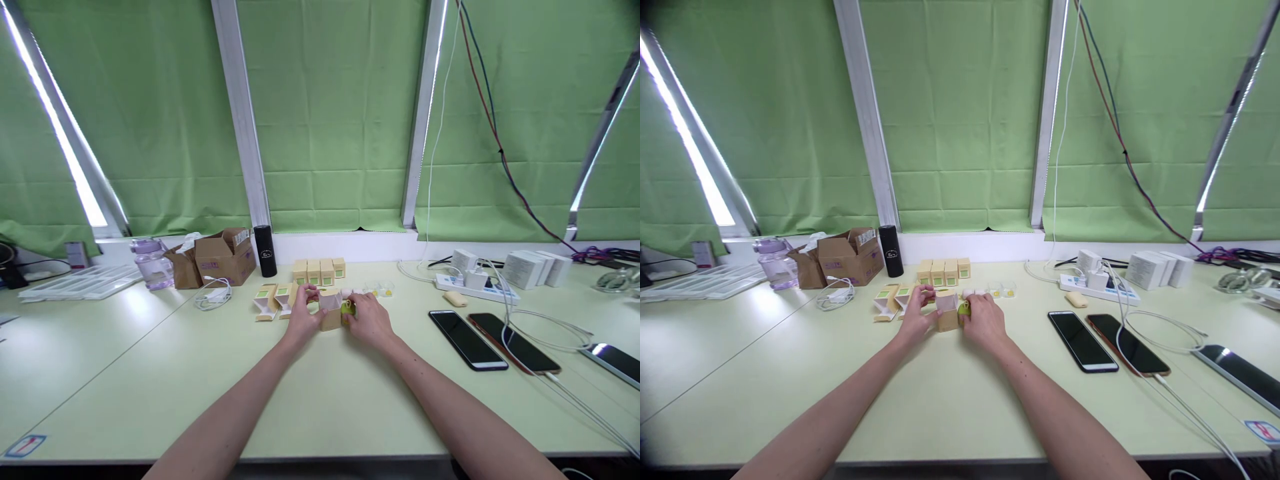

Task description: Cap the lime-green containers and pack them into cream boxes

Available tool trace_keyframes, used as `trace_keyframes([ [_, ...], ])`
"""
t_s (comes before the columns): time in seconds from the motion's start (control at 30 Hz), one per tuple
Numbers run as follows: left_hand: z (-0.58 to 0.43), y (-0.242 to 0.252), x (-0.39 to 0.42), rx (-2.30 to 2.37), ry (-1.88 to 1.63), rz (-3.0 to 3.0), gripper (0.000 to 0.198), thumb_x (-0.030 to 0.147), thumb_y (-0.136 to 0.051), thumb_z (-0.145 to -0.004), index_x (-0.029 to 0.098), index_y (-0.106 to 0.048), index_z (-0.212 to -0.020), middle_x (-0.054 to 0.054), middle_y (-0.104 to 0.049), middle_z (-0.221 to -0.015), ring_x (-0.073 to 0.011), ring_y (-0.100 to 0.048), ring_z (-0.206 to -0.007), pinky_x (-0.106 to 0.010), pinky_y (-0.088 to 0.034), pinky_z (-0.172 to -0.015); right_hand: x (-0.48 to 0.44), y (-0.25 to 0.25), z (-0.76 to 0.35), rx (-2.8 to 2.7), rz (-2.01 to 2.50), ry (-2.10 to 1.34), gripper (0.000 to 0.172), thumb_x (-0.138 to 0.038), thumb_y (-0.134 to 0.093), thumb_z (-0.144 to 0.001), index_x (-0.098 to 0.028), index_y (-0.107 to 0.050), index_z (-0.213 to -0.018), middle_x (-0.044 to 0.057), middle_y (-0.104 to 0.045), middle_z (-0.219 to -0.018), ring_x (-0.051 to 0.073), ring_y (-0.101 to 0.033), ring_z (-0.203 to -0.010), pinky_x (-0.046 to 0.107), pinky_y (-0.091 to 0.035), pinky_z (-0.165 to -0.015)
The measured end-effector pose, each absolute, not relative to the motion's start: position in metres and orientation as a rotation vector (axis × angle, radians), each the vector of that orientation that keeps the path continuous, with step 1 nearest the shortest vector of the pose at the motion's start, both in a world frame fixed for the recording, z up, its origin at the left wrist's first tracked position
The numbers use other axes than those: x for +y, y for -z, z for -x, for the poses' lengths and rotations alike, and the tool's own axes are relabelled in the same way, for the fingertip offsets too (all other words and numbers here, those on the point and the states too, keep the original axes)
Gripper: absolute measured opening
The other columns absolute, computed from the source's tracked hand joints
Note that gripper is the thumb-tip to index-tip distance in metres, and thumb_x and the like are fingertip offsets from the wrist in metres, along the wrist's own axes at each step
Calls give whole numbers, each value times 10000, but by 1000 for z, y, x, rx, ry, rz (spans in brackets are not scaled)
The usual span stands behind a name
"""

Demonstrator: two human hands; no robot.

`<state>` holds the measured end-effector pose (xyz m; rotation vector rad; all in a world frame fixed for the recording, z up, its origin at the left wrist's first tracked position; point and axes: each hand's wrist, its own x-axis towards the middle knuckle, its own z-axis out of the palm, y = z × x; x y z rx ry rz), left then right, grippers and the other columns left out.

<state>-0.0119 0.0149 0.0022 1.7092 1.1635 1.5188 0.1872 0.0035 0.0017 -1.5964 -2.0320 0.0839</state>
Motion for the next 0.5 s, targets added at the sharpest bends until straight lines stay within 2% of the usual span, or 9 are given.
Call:
trace_keyframes([
  [0.13,13,-12,8,1124,-1607,-1819,203,178,-690,-726,219,-593,-899,-99,-701,-1172,-274,-629,-1190,-467,-447,-1061,3,-2,-188,-2029,1594,-80,286,-252,-666,-876,-207,-647,-1158,99,-726,-1126,275,-567,-1136,313,-428,-744],
  [0.23,13,-14,6,1135,-1582,-1899,59,223,-687,-755,218,-697,-814,-105,-703,-1214,-304,-609,-1250,-495,-425,-1107,2,-3,-187,-2028,1595,-78,276,-258,-668,-877,-204,-649,-1147,98,-726,-1127,276,-571,-1139,314,-431,-736],
  [0.37,11,-10,8,1189,-1542,-1898,153,322,-687,-820,237,-799,-880,-102,-737,-1202,-317,-622,-1260,-503,-437,-1120,2,-3,-187,-2035,1621,-84,281,-265,-668,-885,-206,-643,-1158,107,-722,-1142,279,-575,-1149,319,-441,-742],
  [0.5,10,-6,13,1263,-1572,-1839,231,354,-684,-844,211,-792,-989,-107,-785,-1076,-298,-703,-1074,-492,-506,-1034,3,-2,-187,-2048,1617,-64,283,-274,-667,-879,-211,-638,-1153,104,-722,-1145,285,-574,-1154,321,-441,-738],
])
